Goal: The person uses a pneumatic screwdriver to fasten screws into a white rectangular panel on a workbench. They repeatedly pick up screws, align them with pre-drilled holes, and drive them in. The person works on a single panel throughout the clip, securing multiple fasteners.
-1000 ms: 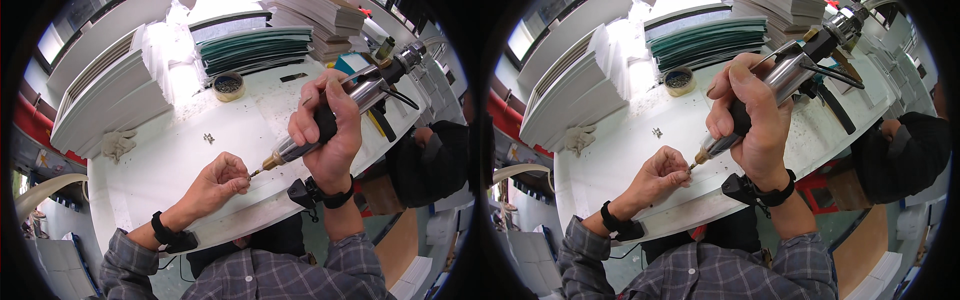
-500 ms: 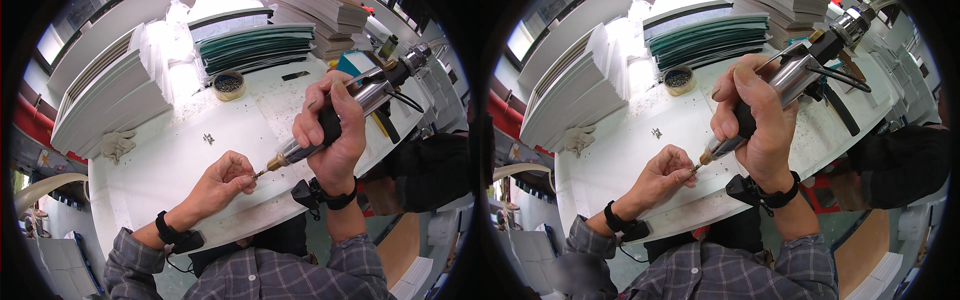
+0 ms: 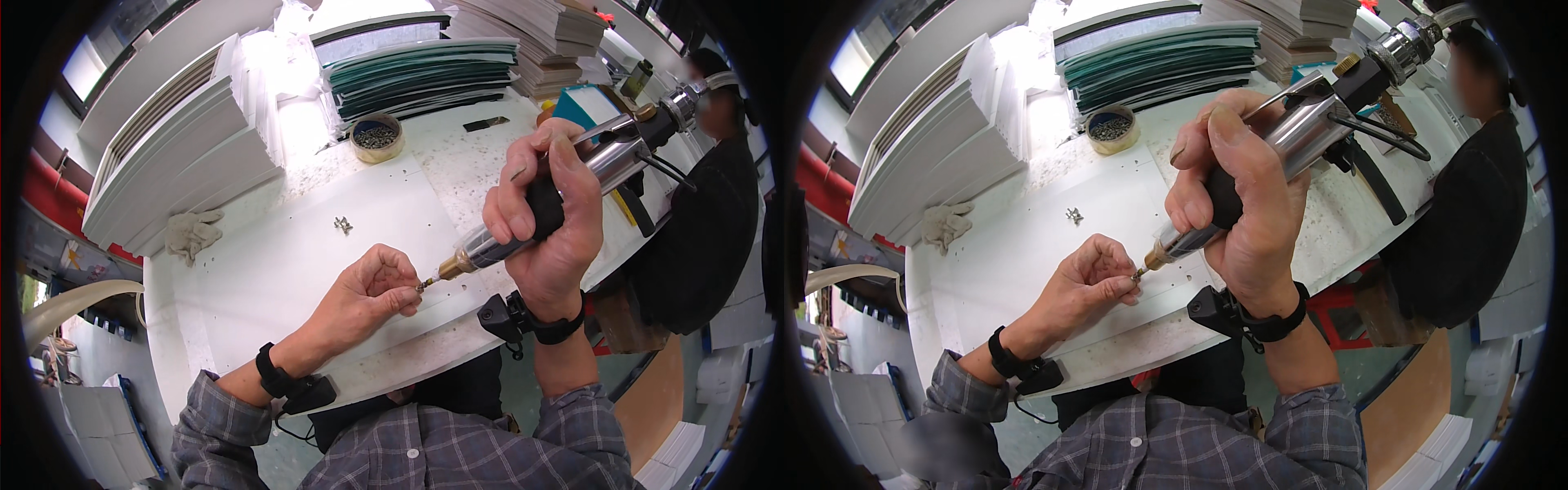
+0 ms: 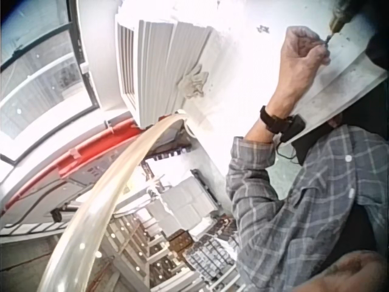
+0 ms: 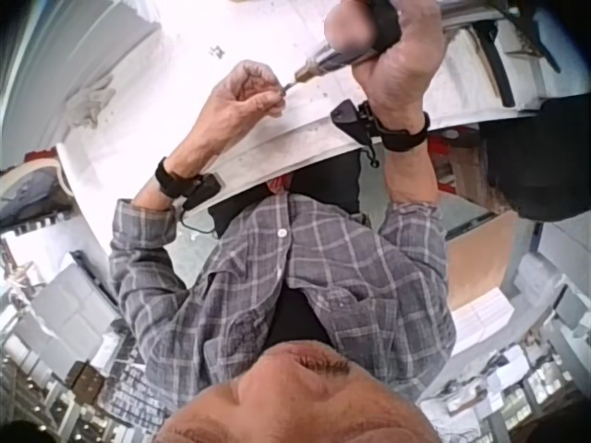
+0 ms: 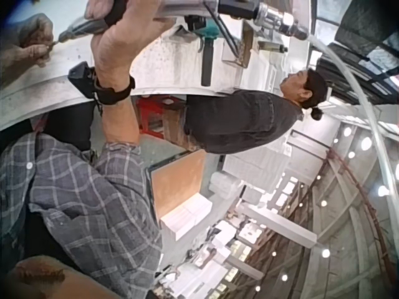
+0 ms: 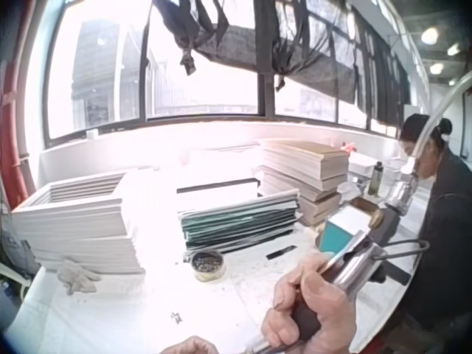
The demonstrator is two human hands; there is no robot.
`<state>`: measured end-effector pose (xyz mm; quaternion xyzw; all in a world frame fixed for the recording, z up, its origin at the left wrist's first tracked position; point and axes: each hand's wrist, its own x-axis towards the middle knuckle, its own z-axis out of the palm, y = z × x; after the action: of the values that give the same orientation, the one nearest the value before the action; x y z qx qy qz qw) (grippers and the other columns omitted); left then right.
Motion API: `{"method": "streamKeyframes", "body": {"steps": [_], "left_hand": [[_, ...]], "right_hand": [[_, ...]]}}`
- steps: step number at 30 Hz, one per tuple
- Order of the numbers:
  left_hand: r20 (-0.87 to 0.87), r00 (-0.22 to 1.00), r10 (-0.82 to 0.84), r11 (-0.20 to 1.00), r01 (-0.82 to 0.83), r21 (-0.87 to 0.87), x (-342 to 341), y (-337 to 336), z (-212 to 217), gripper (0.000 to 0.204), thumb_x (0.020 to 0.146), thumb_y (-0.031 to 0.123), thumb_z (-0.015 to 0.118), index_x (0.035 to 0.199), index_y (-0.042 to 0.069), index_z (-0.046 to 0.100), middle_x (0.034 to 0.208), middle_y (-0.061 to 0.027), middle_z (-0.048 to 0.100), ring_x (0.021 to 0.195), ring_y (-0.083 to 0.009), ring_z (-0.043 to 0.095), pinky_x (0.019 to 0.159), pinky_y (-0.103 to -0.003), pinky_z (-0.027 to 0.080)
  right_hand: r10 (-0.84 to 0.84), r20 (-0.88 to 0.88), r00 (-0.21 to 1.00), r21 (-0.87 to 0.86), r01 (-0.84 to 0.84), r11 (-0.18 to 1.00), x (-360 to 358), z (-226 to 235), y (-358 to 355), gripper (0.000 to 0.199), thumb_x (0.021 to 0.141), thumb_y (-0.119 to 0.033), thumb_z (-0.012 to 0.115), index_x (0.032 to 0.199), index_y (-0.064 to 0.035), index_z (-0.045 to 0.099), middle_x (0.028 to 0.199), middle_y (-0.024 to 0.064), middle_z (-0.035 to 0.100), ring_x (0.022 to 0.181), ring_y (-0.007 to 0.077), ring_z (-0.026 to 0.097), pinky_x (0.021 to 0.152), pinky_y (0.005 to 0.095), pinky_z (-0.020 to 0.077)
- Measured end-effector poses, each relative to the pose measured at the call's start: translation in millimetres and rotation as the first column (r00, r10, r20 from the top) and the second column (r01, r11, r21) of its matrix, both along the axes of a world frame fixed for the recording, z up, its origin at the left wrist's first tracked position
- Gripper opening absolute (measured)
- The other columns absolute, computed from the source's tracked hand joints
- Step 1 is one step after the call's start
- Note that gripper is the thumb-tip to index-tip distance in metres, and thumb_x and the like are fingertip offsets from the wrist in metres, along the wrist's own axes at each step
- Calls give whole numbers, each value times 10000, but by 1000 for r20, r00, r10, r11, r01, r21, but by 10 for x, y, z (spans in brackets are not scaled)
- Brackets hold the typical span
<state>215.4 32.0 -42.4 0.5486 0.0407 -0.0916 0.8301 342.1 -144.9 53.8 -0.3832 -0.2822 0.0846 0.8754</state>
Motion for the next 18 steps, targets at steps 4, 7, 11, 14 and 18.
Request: {"method": "streamKeyframes", "body": {"steps": [4,7,11,14,18], "left_hand": [[13,1000,-13,998,12,58,18,-30,3,164,997,44,650,1125,63,549,1058,-18,621,918,-92,624,825,-247,537],[109,994,-31,897,-20,442,43,-122,140,142,999,38,635,1124,53,568,1041,-13,650,871,-74,587,781,-220,497],[127,987,-102,741,-10,671,106,-255,208,164,955,20,629,1107,54,579,1048,-58,711,897,-177,625,800,-310,518],[215,965,-148,649,-69,757,117,-285,187,201,928,12,630,1119,58,590,1044,-67,716,890,-218,603,794,-342,505],[227,959,-171,622,-73,779,119,-291,187,201,927,16,613,1122,60,588,1033,-76,712,932,-260,595,830,-379,495]], "right_hand": [[45,52,998,-31,-43,999,21,21,-17,198,1063,-270,495,1062,-72,499,837,56,549,461,67,421,439,241,421],[52,118,992,-155,-34,987,24,32,-22,196,1040,-255,527,1027,-61,499,824,80,557,452,79,424,437,247,430],[45,164,985,-306,7,952,-33,40,-28,187,981,-199,598,987,-36,508,786,117,581,458,93,459,440,263,452],[68,154,986,-336,-13,942,-83,20,-10,174,960,-169,619,983,-23,527,773,127,599,460,94,469,441,258,447],[89,156,984,-335,-32,942,-139,8,9,164,949,-144,628,977,-10,537,765,132,619,469,95,491,441,250,444]]}}
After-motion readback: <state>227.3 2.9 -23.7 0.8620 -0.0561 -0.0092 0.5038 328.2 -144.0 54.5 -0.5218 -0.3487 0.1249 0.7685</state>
